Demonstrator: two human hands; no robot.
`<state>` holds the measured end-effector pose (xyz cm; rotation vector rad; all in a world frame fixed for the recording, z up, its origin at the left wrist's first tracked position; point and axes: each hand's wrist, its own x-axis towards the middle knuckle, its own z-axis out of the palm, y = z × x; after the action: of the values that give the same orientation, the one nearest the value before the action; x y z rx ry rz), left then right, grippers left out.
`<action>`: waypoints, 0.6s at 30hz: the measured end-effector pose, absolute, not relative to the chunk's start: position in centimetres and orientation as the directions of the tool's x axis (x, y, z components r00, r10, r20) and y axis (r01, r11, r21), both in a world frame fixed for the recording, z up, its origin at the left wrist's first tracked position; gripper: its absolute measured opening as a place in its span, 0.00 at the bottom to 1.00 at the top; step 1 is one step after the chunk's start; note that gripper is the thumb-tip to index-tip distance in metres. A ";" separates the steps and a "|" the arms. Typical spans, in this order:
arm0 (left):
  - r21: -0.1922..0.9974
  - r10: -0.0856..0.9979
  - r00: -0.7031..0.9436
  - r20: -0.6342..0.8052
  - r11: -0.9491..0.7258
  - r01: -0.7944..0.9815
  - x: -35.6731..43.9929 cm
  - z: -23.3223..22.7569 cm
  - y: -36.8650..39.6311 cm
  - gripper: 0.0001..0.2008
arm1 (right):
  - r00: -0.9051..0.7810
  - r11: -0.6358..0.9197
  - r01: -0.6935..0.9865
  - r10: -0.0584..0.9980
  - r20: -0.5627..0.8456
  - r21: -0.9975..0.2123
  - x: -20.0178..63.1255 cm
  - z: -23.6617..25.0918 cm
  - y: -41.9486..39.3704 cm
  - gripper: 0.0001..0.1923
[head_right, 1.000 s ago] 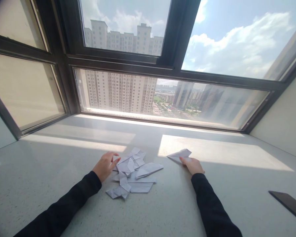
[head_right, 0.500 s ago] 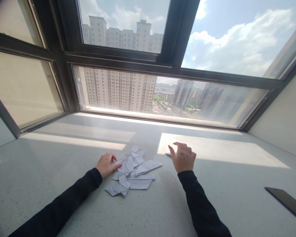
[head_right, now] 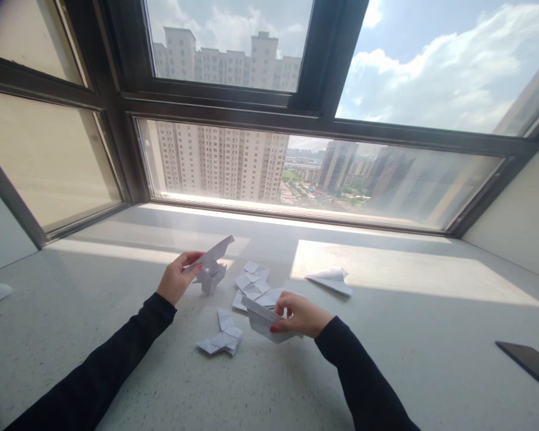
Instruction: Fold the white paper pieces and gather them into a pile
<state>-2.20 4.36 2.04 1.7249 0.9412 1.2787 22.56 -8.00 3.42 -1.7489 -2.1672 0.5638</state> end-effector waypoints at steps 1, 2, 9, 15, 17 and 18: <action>0.879 0.873 0.238 0.427 -0.462 0.118 -2.3 2.4 4.2 0.13 | -0.230 0.183 0.801 0.973 -0.010 -0.570 22.9 3.9 -8.0 0.15; 0.859 0.851 0.261 0.456 -0.498 0.119 -2.3 2.7 3.9 0.13 | -0.227 0.171 0.735 0.974 -0.001 -0.657 23.2 4.3 -8.1 0.16; 0.883 0.835 0.311 0.454 -0.468 -0.033 -2.9 3.4 4.1 0.19 | -0.003 0.187 0.654 0.970 0.245 -0.733 21.8 4.4 -7.6 0.17; 0.924 0.877 0.323 0.355 -0.383 0.024 -4.3 3.0 5.8 0.22 | 0.081 0.200 0.749 0.918 0.388 -0.632 21.2 3.0 -7.0 0.15; 0.896 0.872 0.282 0.400 -0.437 0.079 -4.4 3.5 5.4 0.20 | 0.083 0.239 0.799 0.865 0.495 -0.552 20.9 2.9 -7.1 0.14; 0.879 0.862 0.275 0.426 -0.466 0.098 -4.2 3.8 5.0 0.19 | 0.077 0.259 0.823 0.831 0.551 -0.505 20.6 3.0 -7.2 0.13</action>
<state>-4.23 5.03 3.80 1.7797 0.8736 1.2592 20.55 -7.18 2.96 -1.5330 -1.7112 0.0118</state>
